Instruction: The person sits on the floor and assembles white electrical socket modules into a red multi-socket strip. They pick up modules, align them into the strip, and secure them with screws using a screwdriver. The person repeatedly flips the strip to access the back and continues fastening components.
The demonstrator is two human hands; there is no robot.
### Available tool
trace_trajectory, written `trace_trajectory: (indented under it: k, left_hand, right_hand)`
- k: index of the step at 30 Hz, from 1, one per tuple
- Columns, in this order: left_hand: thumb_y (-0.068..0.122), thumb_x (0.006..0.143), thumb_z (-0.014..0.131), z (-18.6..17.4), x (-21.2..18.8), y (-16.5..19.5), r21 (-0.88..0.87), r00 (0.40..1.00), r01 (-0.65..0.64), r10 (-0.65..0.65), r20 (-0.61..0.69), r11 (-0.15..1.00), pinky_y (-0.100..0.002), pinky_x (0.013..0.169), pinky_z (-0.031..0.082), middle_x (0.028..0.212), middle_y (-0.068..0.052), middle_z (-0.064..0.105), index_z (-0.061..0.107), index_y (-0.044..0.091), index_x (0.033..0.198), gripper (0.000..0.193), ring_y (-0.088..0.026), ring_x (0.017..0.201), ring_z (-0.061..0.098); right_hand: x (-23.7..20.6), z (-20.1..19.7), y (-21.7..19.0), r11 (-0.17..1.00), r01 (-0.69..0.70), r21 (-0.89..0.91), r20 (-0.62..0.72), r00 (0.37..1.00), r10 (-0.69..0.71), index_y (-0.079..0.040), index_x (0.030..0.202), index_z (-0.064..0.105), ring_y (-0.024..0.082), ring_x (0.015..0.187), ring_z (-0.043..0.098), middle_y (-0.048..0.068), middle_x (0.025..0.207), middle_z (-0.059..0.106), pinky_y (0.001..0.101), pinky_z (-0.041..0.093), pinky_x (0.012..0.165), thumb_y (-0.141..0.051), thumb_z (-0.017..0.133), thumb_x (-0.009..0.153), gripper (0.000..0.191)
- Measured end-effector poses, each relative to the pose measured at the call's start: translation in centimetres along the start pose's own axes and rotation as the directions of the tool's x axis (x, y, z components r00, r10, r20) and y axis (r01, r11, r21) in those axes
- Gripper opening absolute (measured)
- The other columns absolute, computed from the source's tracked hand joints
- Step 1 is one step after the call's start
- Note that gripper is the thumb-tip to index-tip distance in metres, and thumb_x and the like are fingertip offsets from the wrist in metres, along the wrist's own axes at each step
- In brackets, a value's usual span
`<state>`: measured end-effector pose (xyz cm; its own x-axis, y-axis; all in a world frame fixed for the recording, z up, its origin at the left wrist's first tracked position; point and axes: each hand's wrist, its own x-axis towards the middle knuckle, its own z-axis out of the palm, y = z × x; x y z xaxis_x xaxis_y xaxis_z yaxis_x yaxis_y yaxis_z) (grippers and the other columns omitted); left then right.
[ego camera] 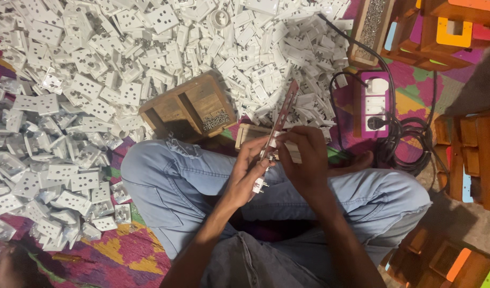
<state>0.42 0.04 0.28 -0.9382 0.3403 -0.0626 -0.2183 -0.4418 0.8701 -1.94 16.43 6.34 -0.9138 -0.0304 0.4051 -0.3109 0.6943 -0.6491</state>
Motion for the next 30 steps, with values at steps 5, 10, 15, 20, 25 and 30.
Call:
trace_trajectory:
  k: [5, 10, 15, 20, 25, 30]
  left_hand:
    - [0.013, 0.108, 0.056, -0.06, 0.02, -0.14, -0.004, 1.000, -0.008, 0.008, 0.003, 1.000, -0.039, 0.105, 0.051, 0.154, -0.019, 0.050, 0.040, 0.002, 0.149, 0.045, -0.023, 0.135, 0.053]
    - [0.012, 0.107, 0.056, -0.03, 0.10, -0.19, -0.008, 1.000, 0.002, -0.002, -0.002, 1.000, -0.039, 0.105, 0.050, 0.154, -0.018, 0.050, 0.040, 0.002, 0.149, 0.045, -0.022, 0.135, 0.053]
    - [0.012, 0.108, 0.056, 0.04, 0.04, -0.12, -0.008, 1.000, 0.002, -0.002, 0.002, 1.000, -0.039, 0.105, 0.050, 0.154, -0.019, 0.051, 0.041, 0.002, 0.149, 0.044, -0.023, 0.135, 0.053]
    - [0.013, 0.107, 0.056, 0.05, 0.18, -0.04, 0.004, 1.000, 0.006, -0.006, -0.007, 1.000, -0.039, 0.104, 0.052, 0.153, -0.018, 0.050, 0.040, 0.003, 0.148, 0.044, -0.023, 0.135, 0.053]
    - [0.013, 0.108, 0.056, 0.02, 0.10, 0.02, 0.013, 1.000, -0.007, 0.008, -0.019, 1.000, -0.039, 0.104, 0.052, 0.150, -0.017, 0.052, 0.040, 0.004, 0.147, 0.044, -0.022, 0.133, 0.054]
    - [0.012, 0.107, 0.056, -0.04, 0.12, -0.08, -0.020, 1.000, -0.010, 0.009, -0.015, 1.000, -0.038, 0.103, 0.052, 0.148, -0.016, 0.052, 0.039, 0.004, 0.148, 0.045, -0.021, 0.130, 0.054]
  right_hand:
    - [-0.12, 0.03, 0.08, 0.995, 0.048, -0.088, 0.020, 0.999, -0.046, -0.005, 0.106, 0.069, 0.032, 0.106, 0.062, 0.013, 0.110, 0.063, 0.0438, 0.050, 0.090, -0.006, 0.079, 0.088, 0.021]
    - [-0.09, 0.09, 0.10, 0.992, 0.054, -0.115, 0.041, 0.998, -0.050, -0.004, 0.107, 0.067, 0.032, 0.107, 0.062, 0.014, 0.111, 0.063, 0.0441, 0.049, 0.088, -0.008, 0.078, 0.089, 0.021]
    - [-0.13, 0.08, -0.04, 0.991, 0.048, -0.127, 0.040, 0.998, -0.043, -0.005, 0.107, 0.067, 0.032, 0.107, 0.063, 0.013, 0.111, 0.063, 0.0439, 0.049, 0.087, -0.008, 0.078, 0.090, 0.021]
    - [-0.34, 0.26, 0.04, 0.989, 0.056, -0.139, 0.035, 0.998, -0.052, -0.005, 0.108, 0.067, 0.031, 0.106, 0.062, 0.012, 0.111, 0.062, 0.0440, 0.048, 0.088, -0.008, 0.078, 0.090, 0.021]
    - [-0.59, 0.63, 0.16, 0.999, -0.032, -0.016, -0.040, 0.999, 0.031, -0.006, 0.106, 0.066, 0.028, 0.103, 0.061, 0.011, 0.111, 0.061, 0.0403, 0.050, 0.088, -0.007, 0.083, 0.086, 0.026]
    - [-0.58, 0.66, 0.11, 0.999, -0.052, -0.003, -0.049, 0.997, 0.052, -0.007, 0.103, 0.070, 0.027, 0.103, 0.062, 0.009, 0.108, 0.062, 0.0392, 0.050, 0.088, -0.005, 0.085, 0.084, 0.024]
